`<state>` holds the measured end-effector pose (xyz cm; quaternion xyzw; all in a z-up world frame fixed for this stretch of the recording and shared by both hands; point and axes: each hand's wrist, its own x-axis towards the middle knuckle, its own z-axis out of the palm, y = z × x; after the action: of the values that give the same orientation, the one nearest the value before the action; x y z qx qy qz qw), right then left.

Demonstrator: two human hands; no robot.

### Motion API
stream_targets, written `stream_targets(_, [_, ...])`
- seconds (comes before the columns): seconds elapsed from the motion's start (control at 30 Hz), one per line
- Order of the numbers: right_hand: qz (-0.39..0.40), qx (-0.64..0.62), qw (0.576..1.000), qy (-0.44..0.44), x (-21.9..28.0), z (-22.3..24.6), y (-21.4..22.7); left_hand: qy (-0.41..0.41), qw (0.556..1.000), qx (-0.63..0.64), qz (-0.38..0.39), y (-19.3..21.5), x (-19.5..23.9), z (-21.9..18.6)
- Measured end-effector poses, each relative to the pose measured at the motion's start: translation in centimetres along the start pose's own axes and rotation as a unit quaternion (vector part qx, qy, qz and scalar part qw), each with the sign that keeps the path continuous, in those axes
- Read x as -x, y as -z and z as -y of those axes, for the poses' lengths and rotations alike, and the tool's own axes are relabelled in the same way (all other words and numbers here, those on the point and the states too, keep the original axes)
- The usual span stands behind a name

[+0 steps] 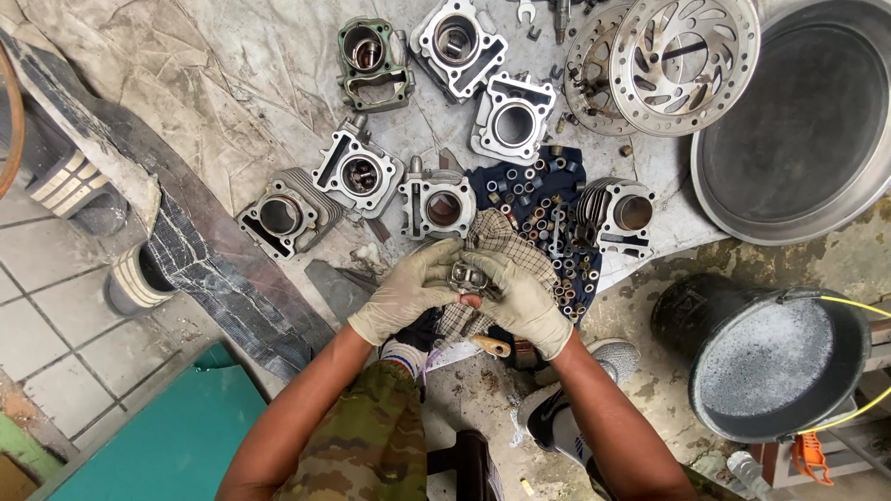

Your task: Inspecting and organizing motorcycle engine cylinder blocks and pistons on a floor workspace.

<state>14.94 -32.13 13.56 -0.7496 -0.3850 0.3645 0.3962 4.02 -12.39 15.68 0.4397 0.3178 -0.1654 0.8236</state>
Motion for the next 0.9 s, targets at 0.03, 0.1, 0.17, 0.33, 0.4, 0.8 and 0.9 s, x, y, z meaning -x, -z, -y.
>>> stream_targets(0.03, [-0.001, 0.006, 1.0, -0.009, 0.2, -0.4, -0.1, -0.008, 1.0, 0.016, 0.004, -0.2, -0.1, 0.4])
stream_targets(0.1, [-0.008, 0.024, 1.0, -0.009, 1.0, -1.4, 0.0, -0.014, 1.0, 0.025, 0.01, 0.0, -0.3, 1.1])
stream_targets(0.17, [-0.015, 0.042, 0.999, -0.01, 1.7, -2.3, 0.4, -0.019, 0.999, 0.034, 0.017, -0.3, 0.2, 0.9])
stream_targets(0.33, [-0.172, 0.004, 0.97, -0.172, 3.0, -2.7, 6.4, 0.025, 0.991, -0.134, -0.012, 1.1, 1.5, 1.0])
stream_targets(0.4, [-0.228, 0.021, 0.953, -0.198, 4.5, -5.1, 10.4, -0.003, 0.977, -0.204, -0.062, 3.4, 1.9, 4.2])
stream_targets(0.8, [-0.166, 0.246, 0.926, -0.235, 5.4, -14.0, 17.3, -0.244, 0.626, -0.655, -0.346, 16.0, 3.5, 14.9])
stream_targets(0.9, [-0.152, 0.256, 0.934, -0.199, 4.9, -12.9, 17.2, -0.227, 0.598, -0.688, -0.342, 15.8, 3.7, 15.2])
